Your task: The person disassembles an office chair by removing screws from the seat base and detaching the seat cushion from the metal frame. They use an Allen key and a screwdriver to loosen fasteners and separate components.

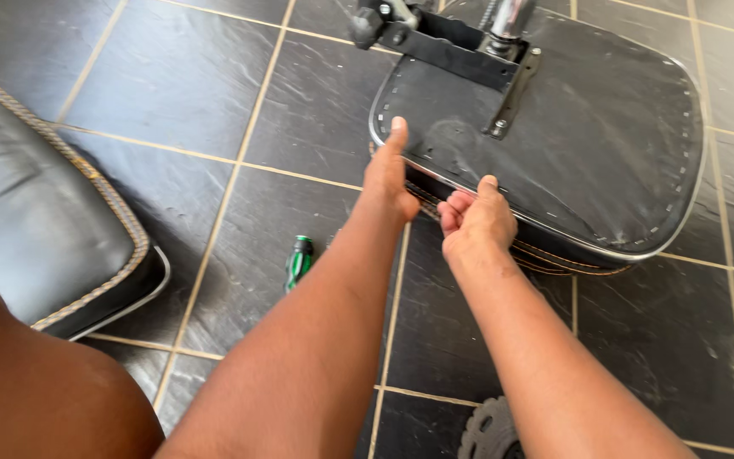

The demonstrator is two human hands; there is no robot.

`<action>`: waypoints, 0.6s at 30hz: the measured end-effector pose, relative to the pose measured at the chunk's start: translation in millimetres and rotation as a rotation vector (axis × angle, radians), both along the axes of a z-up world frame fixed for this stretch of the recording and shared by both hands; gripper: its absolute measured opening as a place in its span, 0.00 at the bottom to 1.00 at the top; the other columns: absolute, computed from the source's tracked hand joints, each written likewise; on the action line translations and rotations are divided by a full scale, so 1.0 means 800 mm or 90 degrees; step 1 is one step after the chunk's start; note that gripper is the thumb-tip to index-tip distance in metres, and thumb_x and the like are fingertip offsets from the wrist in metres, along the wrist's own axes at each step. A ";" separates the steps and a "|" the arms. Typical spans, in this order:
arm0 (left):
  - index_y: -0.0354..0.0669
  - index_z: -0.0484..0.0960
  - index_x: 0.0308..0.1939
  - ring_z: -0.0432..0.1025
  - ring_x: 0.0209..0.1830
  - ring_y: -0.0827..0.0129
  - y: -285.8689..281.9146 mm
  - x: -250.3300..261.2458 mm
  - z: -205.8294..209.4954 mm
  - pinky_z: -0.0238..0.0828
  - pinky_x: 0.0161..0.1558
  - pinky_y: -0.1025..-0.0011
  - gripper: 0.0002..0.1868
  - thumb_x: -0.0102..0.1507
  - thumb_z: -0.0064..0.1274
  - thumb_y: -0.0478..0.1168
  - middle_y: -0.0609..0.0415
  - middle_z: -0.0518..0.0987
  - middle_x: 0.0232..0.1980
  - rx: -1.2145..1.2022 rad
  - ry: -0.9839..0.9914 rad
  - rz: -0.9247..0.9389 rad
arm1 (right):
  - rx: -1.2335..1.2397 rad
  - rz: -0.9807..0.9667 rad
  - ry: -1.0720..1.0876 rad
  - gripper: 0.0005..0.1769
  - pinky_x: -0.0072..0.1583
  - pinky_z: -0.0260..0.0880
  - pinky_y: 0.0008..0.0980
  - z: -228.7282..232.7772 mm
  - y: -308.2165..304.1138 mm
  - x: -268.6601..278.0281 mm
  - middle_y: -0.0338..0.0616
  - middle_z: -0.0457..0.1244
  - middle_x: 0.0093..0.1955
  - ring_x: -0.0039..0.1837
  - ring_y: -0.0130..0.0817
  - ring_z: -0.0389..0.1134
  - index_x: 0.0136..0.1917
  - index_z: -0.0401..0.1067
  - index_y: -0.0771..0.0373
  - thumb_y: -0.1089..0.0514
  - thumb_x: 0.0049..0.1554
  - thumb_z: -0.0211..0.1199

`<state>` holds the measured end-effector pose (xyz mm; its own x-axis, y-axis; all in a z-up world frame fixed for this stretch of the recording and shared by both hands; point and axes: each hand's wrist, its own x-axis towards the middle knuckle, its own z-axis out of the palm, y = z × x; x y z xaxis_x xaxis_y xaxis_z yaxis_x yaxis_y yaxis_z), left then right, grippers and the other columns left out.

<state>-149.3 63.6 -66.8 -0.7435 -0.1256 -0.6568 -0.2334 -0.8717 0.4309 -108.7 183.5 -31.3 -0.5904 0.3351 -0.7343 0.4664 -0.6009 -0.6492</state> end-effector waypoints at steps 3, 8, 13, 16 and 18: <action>0.40 0.78 0.50 0.76 0.50 0.53 -0.002 -0.006 0.007 0.76 0.51 0.47 0.25 0.53 0.67 0.47 0.46 0.79 0.52 0.024 0.066 -0.065 | 0.006 0.016 0.037 0.26 0.31 0.66 0.25 0.023 0.010 0.004 0.42 0.65 0.31 0.29 0.31 0.65 0.41 0.73 0.67 0.40 0.63 0.58; 0.31 0.79 0.45 0.76 0.40 0.56 0.002 -0.003 0.051 0.77 0.44 0.53 0.20 0.52 0.67 0.36 0.45 0.79 0.43 -0.150 -0.011 -0.018 | 0.061 0.137 0.088 0.25 0.32 0.66 0.25 0.064 0.033 0.009 0.42 0.66 0.32 0.31 0.33 0.68 0.43 0.74 0.67 0.41 0.62 0.58; 0.25 0.79 0.37 0.75 0.30 0.57 0.002 -0.006 0.102 0.74 0.30 0.57 0.16 0.49 0.67 0.30 0.43 0.79 0.36 -0.207 0.006 0.023 | 0.053 0.188 0.137 0.24 0.33 0.67 0.26 0.087 0.044 0.016 0.42 0.67 0.34 0.33 0.33 0.69 0.45 0.75 0.67 0.41 0.61 0.60; 0.26 0.80 0.36 0.75 0.27 0.59 -0.001 -0.002 0.132 0.74 0.29 0.58 0.17 0.47 0.68 0.28 0.45 0.79 0.35 -0.230 -0.014 0.054 | 0.061 0.191 0.138 0.21 0.34 0.68 0.25 0.103 0.041 0.024 0.42 0.68 0.35 0.34 0.32 0.69 0.46 0.76 0.65 0.43 0.59 0.62; 0.24 0.80 0.37 0.76 0.28 0.59 -0.001 0.011 0.149 0.77 0.30 0.58 0.18 0.46 0.68 0.28 0.43 0.81 0.36 -0.229 -0.027 0.075 | 0.059 0.214 0.158 0.22 0.34 0.67 0.25 0.111 0.041 0.029 0.42 0.67 0.35 0.33 0.32 0.69 0.46 0.75 0.66 0.42 0.59 0.62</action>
<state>-140.3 62.9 52.4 -0.6835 -0.4363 -0.5852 -0.1649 -0.6887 0.7061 -85.2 216.4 57.6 -0.8335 0.1512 -0.5314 0.4488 -0.3759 -0.8108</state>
